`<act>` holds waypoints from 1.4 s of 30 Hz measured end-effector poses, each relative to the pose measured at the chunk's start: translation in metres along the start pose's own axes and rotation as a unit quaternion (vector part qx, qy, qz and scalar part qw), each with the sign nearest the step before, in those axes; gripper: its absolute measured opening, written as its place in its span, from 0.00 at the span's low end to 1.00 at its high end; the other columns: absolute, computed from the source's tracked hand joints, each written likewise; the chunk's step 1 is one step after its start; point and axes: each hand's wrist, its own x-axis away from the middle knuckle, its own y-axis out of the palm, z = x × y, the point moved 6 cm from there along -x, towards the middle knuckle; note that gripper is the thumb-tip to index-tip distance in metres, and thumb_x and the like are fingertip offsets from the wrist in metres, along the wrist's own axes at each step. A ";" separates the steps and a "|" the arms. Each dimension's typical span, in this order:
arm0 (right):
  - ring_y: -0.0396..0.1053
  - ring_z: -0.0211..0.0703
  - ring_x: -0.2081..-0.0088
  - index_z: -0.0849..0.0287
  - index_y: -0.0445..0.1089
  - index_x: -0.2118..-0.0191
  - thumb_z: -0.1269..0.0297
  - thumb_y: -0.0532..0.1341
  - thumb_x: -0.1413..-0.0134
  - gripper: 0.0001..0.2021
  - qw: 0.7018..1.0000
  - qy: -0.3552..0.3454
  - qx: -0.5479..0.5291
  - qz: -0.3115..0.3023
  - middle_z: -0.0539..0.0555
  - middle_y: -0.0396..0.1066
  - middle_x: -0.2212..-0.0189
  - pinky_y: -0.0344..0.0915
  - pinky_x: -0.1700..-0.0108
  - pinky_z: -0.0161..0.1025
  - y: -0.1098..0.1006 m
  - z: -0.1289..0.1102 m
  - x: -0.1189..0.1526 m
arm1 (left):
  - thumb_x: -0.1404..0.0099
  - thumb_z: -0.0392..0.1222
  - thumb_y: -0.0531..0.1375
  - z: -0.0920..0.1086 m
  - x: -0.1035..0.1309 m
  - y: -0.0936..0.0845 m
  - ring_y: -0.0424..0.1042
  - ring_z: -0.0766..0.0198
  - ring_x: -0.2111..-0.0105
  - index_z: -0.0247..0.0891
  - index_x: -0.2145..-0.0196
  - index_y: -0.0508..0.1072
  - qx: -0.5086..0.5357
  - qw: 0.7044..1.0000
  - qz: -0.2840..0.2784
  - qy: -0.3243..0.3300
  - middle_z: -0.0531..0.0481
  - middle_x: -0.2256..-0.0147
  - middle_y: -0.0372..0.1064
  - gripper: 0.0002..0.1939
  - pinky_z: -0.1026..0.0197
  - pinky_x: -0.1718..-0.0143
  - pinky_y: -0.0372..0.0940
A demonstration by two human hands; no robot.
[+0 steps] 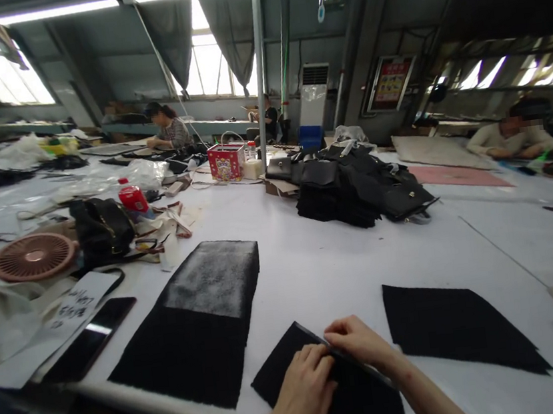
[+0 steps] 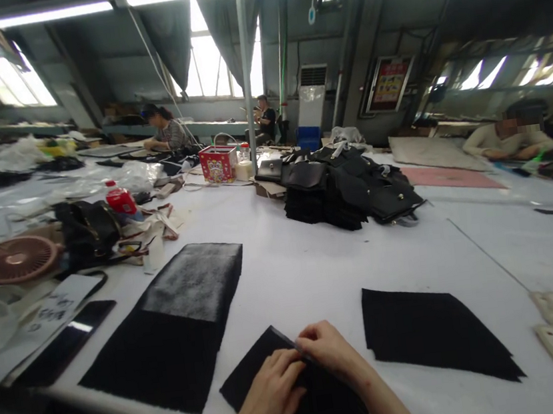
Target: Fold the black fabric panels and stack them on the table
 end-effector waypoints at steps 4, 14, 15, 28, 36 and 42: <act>0.66 0.42 0.67 0.60 0.74 0.61 0.62 0.59 0.47 0.11 0.987 -0.026 0.108 0.112 0.53 0.72 0.72 0.57 0.62 0.38 0.001 0.000 -0.002 | 0.38 0.33 0.61 0.003 -0.010 0.007 0.65 0.54 0.51 0.39 0.56 0.69 -0.033 0.998 0.047 0.002 0.47 0.51 0.67 0.13 0.48 0.47 0.61; 0.70 0.46 0.62 0.56 0.73 0.60 0.67 0.56 0.43 0.09 0.950 -0.078 0.205 0.223 0.54 0.72 0.65 0.61 0.58 0.40 0.016 -0.004 0.002 | 0.38 0.38 0.63 -0.009 -0.008 0.000 0.63 0.53 0.50 0.40 0.53 0.68 -0.053 0.997 0.026 0.048 0.47 0.51 0.66 0.16 0.48 0.46 0.62; 0.70 0.46 0.62 0.55 0.73 0.60 0.68 0.55 0.42 0.10 0.945 -0.087 0.210 0.234 0.54 0.72 0.65 0.61 0.58 0.40 0.018 -0.005 0.002 | 0.37 0.36 0.61 -0.010 -0.009 0.000 0.64 0.54 0.51 0.40 0.53 0.68 -0.056 0.997 0.024 0.048 0.47 0.52 0.66 0.14 0.49 0.46 0.62; 0.62 0.46 0.62 0.62 0.65 0.44 0.75 0.50 0.36 0.17 0.796 -0.335 0.360 0.354 0.57 0.66 0.63 0.63 0.59 0.44 0.059 0.007 0.016 | 0.32 0.34 0.55 -0.038 -0.028 -0.024 0.66 0.58 0.57 0.38 0.50 0.66 -0.169 0.985 0.034 0.031 0.46 0.57 0.67 0.13 0.54 0.54 0.66; 0.63 0.49 0.61 0.63 0.62 0.42 0.75 0.49 0.37 0.19 0.780 -0.340 0.393 0.349 0.59 0.67 0.62 0.64 0.60 0.46 0.062 0.004 0.015 | 0.30 0.39 0.54 -0.045 -0.025 -0.023 0.66 0.56 0.58 0.39 0.44 0.64 -0.175 0.982 0.064 0.014 0.45 0.57 0.67 0.17 0.50 0.56 0.66; 0.63 0.49 0.63 0.61 0.62 0.41 0.74 0.48 0.37 0.20 0.777 -0.354 0.384 0.350 0.58 0.68 0.63 0.64 0.62 0.46 0.062 0.001 0.014 | 0.30 0.38 0.54 -0.048 -0.025 -0.021 0.66 0.55 0.57 0.37 0.44 0.64 -0.164 0.984 0.067 0.012 0.45 0.55 0.67 0.17 0.49 0.55 0.66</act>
